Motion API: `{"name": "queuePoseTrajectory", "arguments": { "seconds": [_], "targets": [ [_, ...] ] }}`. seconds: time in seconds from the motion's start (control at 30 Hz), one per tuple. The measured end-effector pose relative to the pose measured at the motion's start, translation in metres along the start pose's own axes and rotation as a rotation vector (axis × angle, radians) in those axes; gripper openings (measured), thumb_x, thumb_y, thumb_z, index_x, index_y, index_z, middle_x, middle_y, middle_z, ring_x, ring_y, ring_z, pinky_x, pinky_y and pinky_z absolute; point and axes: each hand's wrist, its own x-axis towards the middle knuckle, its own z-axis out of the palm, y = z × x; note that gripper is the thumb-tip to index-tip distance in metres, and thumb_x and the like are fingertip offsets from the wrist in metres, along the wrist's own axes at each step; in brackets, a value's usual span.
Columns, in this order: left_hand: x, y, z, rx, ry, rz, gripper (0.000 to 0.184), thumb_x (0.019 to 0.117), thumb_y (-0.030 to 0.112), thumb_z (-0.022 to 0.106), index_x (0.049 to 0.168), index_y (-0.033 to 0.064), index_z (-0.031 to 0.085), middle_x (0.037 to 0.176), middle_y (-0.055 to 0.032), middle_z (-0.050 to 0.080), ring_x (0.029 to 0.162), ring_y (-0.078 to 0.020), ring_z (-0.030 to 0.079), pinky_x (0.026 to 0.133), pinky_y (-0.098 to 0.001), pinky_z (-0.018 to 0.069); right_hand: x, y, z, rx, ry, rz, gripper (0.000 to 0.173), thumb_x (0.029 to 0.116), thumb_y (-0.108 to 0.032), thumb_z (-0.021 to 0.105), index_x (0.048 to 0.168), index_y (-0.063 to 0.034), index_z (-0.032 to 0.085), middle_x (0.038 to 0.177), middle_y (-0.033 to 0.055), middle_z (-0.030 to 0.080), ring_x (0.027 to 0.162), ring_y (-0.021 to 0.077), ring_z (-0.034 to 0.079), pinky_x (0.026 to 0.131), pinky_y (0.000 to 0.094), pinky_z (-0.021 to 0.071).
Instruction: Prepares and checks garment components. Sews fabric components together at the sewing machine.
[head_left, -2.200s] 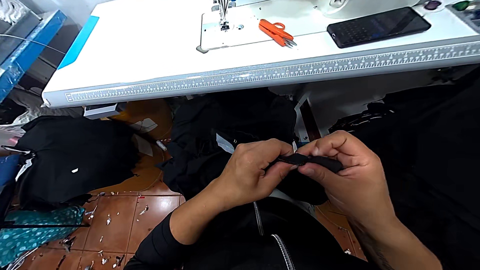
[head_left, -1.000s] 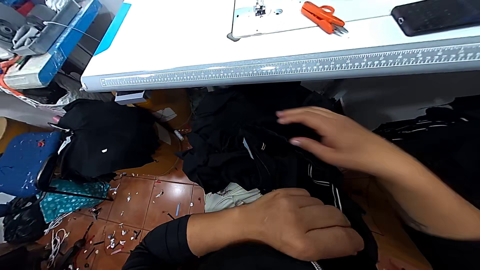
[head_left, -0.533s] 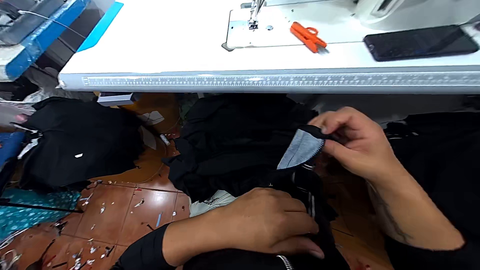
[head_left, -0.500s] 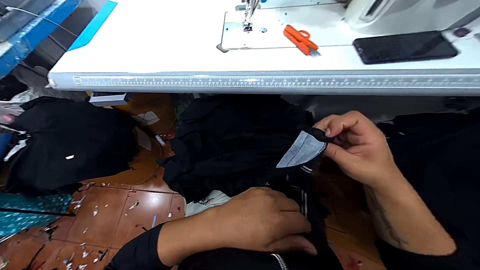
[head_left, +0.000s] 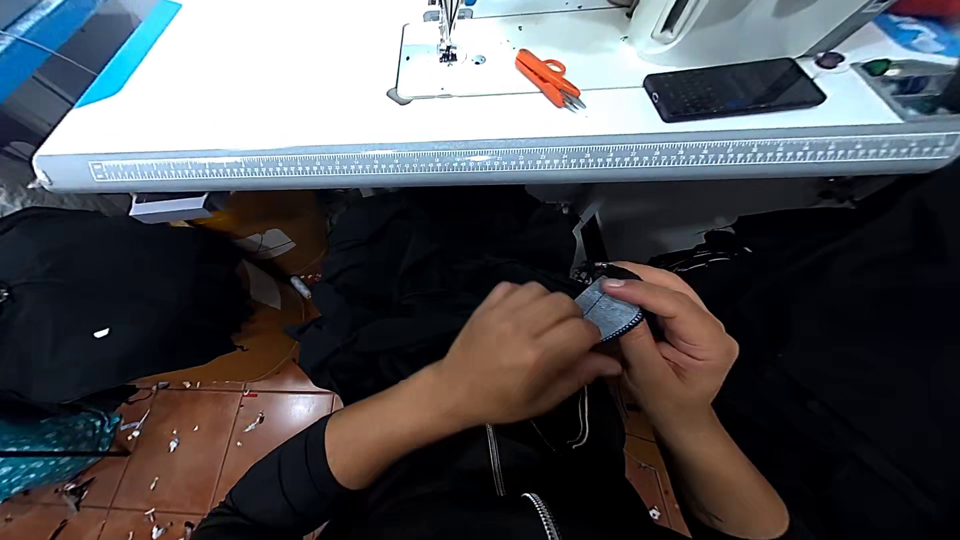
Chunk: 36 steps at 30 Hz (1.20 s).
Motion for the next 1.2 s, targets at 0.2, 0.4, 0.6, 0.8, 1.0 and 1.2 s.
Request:
{"name": "queuePoseTrajectory", "arguments": {
  "seconds": [0.2, 0.4, 0.6, 0.8, 1.0, 1.2],
  "targets": [
    [0.097, -0.109, -0.009, 0.297, -0.076, -0.064, 0.029, 0.0957, -0.004, 0.05, 0.115, -0.0034, 0.072, 0.117, -0.0199, 0.071, 0.114, -0.0372, 0.066, 0.091, -0.0512, 0.0539, -0.005, 0.0, -0.027, 0.184, -0.153, 0.227, 0.029, 0.0996, -0.027, 0.058, 0.121, -0.0167, 0.074, 0.124, -0.0058, 0.068, 0.109, 0.0049, 0.065, 0.087, 0.0199, 0.0561],
    [0.194, -0.187, 0.007, 0.348, -0.496, -0.362, 0.055, 0.097, -0.004, 0.051, 0.148, 0.0142, 0.055, 0.163, -0.0134, 0.039, 0.154, -0.0433, 0.024, 0.105, -0.0786, 0.0295, -0.01, 0.001, -0.045, 0.113, -0.108, 0.379, 0.019, 0.0972, -0.017, 0.065, 0.112, -0.0166, 0.078, 0.117, -0.0069, 0.071, 0.095, 0.0013, 0.067, 0.079, 0.0149, 0.057],
    [0.182, -0.155, -0.001, 0.549, -0.498, -0.265, 0.04, 0.1054, 0.026, 0.054, 0.122, -0.0092, 0.063, 0.139, -0.0287, 0.053, 0.132, -0.0497, 0.047, 0.099, -0.0708, 0.0354, -0.022, 0.008, -0.052, 0.238, 0.02, 0.492, 0.019, 0.0955, -0.011, 0.067, 0.11, -0.0139, 0.079, 0.111, -0.0045, 0.074, 0.098, 0.0057, 0.069, 0.084, 0.0194, 0.0584],
    [0.08, -0.054, 0.0, -0.22, -0.486, -0.189, 0.028, 0.0959, 0.019, 0.064, 0.115, -0.0003, 0.068, 0.088, -0.0084, 0.068, 0.075, -0.0163, 0.064, 0.068, -0.0371, 0.0562, -0.024, 0.013, -0.056, 0.348, 0.074, 0.492, 0.032, 0.0902, -0.001, 0.068, 0.119, -0.0131, 0.075, 0.114, -0.0042, 0.073, 0.092, 0.0034, 0.068, 0.085, 0.0183, 0.0572],
    [0.045, -0.038, 0.032, -0.23, -0.472, -0.134, 0.038, 0.1035, 0.039, 0.056, 0.095, 0.0048, 0.071, 0.078, -0.004, 0.066, 0.071, -0.0155, 0.064, 0.062, -0.0362, 0.0515, -0.022, 0.008, -0.055, 0.359, 0.044, 0.478, 0.037, 0.0881, 0.0, 0.071, 0.123, -0.0112, 0.074, 0.118, -0.0038, 0.071, 0.092, 0.0038, 0.068, 0.084, 0.018, 0.0576],
    [0.046, -0.033, 0.042, -0.145, -0.385, -0.064, 0.034, 0.1042, 0.031, 0.055, 0.096, 0.0025, 0.072, 0.079, -0.0083, 0.069, 0.072, -0.0213, 0.068, 0.06, -0.0393, 0.052, -0.021, 0.006, -0.054, 0.275, 0.0, 0.449, 0.038, 0.0867, 0.001, 0.071, 0.123, -0.0094, 0.073, 0.119, -0.0049, 0.069, 0.089, 0.0017, 0.067, 0.08, 0.0163, 0.0577]
  ]
}}
